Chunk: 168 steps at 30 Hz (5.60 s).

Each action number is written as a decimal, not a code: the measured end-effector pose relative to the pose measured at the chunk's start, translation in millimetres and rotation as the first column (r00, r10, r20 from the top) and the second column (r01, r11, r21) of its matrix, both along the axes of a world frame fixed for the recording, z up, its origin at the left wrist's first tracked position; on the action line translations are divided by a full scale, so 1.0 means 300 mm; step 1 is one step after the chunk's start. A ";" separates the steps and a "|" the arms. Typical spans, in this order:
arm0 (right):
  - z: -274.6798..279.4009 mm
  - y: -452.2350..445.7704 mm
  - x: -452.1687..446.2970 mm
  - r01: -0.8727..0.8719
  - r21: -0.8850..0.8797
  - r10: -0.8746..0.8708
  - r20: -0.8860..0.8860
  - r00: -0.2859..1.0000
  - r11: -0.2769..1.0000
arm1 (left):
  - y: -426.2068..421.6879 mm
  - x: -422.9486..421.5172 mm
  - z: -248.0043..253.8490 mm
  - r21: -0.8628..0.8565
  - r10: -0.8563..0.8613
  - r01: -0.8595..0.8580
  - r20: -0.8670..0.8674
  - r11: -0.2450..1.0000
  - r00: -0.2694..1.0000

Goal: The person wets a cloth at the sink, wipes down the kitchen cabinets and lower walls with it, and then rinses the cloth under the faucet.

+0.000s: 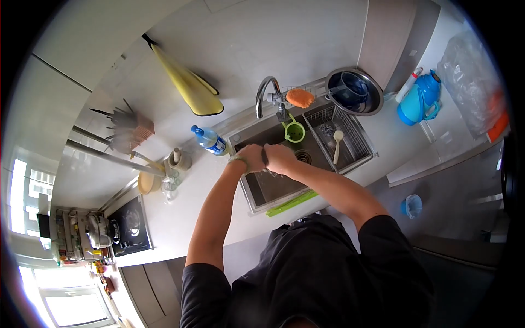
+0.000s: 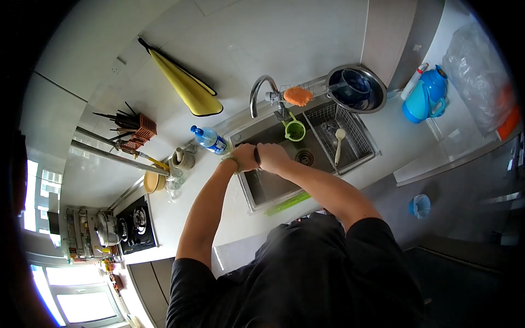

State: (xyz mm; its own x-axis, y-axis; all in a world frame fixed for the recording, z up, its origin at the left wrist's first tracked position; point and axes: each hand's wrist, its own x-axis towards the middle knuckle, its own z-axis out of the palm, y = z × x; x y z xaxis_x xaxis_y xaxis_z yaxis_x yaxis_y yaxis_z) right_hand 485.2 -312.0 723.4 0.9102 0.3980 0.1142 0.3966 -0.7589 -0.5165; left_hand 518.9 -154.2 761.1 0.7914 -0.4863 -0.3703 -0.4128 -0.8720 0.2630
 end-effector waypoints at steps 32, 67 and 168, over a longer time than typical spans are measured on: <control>-0.012 -0.017 -0.017 0.075 -0.017 -0.076 -0.023 0.997 0.997 | -0.084 -0.049 0.068 0.116 -0.052 0.036 0.134 0.993 0.990; -0.260 -0.300 -0.914 0.778 0.622 -0.346 -0.714 0.608 0.084 | -0.272 -0.598 -0.179 -0.825 -0.178 -0.022 -0.148 0.564 0.973; -1.636 -1.898 -0.838 -0.018 0.446 -0.156 -0.273 0.949 -0.895 | -1.646 -0.974 -1.593 -0.249 -0.169 0.005 -0.643 0.968 0.747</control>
State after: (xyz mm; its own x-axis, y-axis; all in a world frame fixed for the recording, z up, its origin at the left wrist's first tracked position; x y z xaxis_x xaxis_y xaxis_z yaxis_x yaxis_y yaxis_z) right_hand 233.9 -881.4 232.5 0.8208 -0.5457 -0.1686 0.5527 0.8334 -0.0065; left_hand 226.7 -648.1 283.2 0.3432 -0.6724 -0.6558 -0.1377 -0.7267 0.6731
